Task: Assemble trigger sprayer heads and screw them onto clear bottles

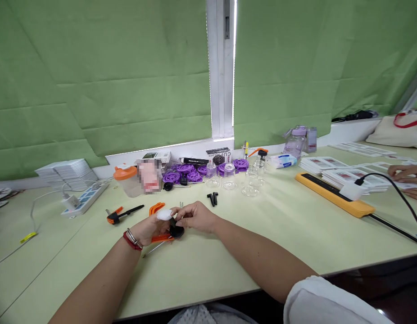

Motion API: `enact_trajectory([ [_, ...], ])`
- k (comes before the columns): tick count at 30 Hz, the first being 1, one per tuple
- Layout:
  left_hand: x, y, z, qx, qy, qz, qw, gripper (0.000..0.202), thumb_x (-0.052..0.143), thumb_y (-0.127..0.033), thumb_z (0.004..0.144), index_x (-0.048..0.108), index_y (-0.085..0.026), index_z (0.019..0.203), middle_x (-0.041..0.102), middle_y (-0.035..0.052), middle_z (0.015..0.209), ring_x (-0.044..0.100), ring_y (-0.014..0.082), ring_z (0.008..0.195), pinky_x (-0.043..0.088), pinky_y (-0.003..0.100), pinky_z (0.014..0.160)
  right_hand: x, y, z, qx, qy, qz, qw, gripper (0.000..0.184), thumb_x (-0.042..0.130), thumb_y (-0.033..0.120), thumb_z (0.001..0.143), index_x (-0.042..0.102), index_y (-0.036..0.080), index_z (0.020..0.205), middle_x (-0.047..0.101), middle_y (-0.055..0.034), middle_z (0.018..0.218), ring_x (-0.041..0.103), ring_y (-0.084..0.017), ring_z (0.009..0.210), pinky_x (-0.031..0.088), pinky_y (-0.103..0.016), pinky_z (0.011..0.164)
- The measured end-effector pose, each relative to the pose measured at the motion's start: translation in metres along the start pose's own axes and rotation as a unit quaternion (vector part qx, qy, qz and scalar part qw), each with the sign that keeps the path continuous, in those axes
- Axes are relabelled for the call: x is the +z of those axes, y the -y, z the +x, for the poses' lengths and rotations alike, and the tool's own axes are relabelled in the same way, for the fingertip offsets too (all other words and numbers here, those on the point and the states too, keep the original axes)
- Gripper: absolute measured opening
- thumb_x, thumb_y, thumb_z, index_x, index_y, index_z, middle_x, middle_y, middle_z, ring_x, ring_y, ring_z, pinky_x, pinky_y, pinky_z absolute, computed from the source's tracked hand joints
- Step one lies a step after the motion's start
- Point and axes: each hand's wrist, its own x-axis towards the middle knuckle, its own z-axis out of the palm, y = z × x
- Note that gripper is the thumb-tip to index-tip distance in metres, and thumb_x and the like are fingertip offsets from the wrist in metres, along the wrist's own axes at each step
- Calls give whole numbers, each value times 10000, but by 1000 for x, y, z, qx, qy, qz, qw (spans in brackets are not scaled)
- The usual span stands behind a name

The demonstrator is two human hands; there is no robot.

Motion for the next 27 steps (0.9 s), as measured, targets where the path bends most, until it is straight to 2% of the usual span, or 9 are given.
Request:
enact_trajectory([
  [6,1,-1,0,1,14,41,999,374,500,-449,751,542,-244,1061,613,27,826,541,166,669,394,265,541,-2,1,1,-20,4,-20,1000,204,754,268,609,710,126,748,628,-26,725,519,-87,548,397,-219,476],
  [11,-3,3,2,-7,12,43,999,319,489,-468,758,551,-229,960,619,28,821,557,173,686,377,259,521,-1,3,0,-21,4,-26,999,206,745,285,618,714,134,755,632,-27,744,518,-84,558,397,-214,479],
  [21,-4,4,2,-21,-4,31,999,363,482,-564,754,504,-224,881,610,9,772,580,168,645,374,247,507,-2,3,0,3,-2,-22,1000,329,769,291,581,686,118,848,586,18,611,495,-78,537,396,-221,510],
  [27,-5,5,3,-20,-4,23,1000,402,481,-559,759,519,-221,973,613,26,797,571,168,628,378,254,497,0,5,0,-1,-4,-24,1000,332,772,288,580,667,114,841,543,41,558,464,-65,511,390,-215,504],
])
